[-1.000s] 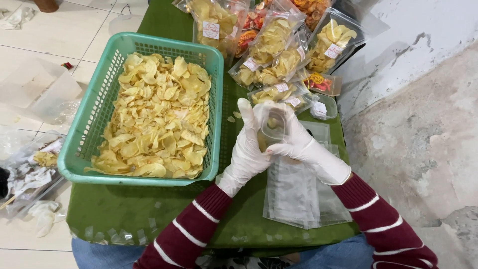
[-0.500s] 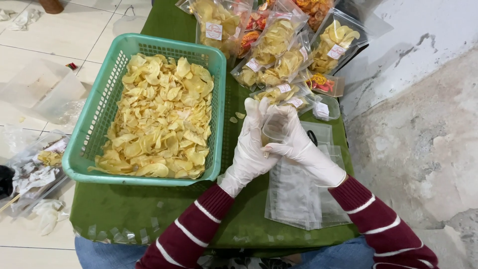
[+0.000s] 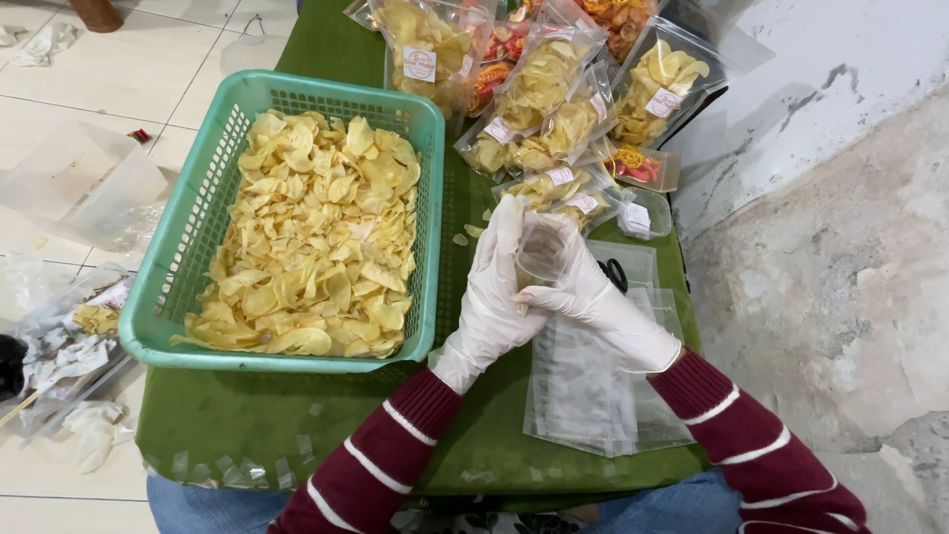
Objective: The person places yellow chips from a green basket into clear plastic bags, then seals each bag by hand. The person repeats this process for multiple bags, arranging the sealed packages on the table.
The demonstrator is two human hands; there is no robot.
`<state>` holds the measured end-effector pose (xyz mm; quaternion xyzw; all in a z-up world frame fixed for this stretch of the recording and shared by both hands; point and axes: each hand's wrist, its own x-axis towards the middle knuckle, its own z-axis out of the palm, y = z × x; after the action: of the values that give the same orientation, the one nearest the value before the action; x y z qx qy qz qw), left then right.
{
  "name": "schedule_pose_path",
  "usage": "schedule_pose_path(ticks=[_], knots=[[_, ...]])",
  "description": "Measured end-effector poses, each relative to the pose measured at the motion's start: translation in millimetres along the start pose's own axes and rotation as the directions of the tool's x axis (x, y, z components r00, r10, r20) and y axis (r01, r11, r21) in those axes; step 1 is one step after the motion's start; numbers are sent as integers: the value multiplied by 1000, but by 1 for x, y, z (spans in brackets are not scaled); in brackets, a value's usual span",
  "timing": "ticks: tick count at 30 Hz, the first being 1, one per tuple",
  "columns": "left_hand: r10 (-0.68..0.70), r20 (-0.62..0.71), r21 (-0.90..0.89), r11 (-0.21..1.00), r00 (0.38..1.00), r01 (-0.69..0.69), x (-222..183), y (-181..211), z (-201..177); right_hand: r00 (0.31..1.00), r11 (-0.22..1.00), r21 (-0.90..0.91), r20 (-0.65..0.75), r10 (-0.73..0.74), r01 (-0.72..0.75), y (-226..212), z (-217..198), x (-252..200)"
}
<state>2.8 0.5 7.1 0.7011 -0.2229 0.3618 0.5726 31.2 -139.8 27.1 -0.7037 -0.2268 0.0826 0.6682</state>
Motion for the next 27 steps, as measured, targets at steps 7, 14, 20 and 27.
schedule_pose_path(ticks=[7,14,20,27], knots=[[28,-5,2,1000,1000,-28,-4,-7,9,1000,999,-39,8,-20,21,-11,9,3],[-65,-15,-176,982,998,62,-1,-1,-3,955,948,-138,-29,-294,287,-1,-8,8],[-160,-36,-39,987,987,158,4,12,-6,888,867,-282,-93,-450,410,-56,3,-1],[-168,-72,-44,985,983,165,11,17,-9,896,830,-471,-161,-413,297,-41,7,-7]])
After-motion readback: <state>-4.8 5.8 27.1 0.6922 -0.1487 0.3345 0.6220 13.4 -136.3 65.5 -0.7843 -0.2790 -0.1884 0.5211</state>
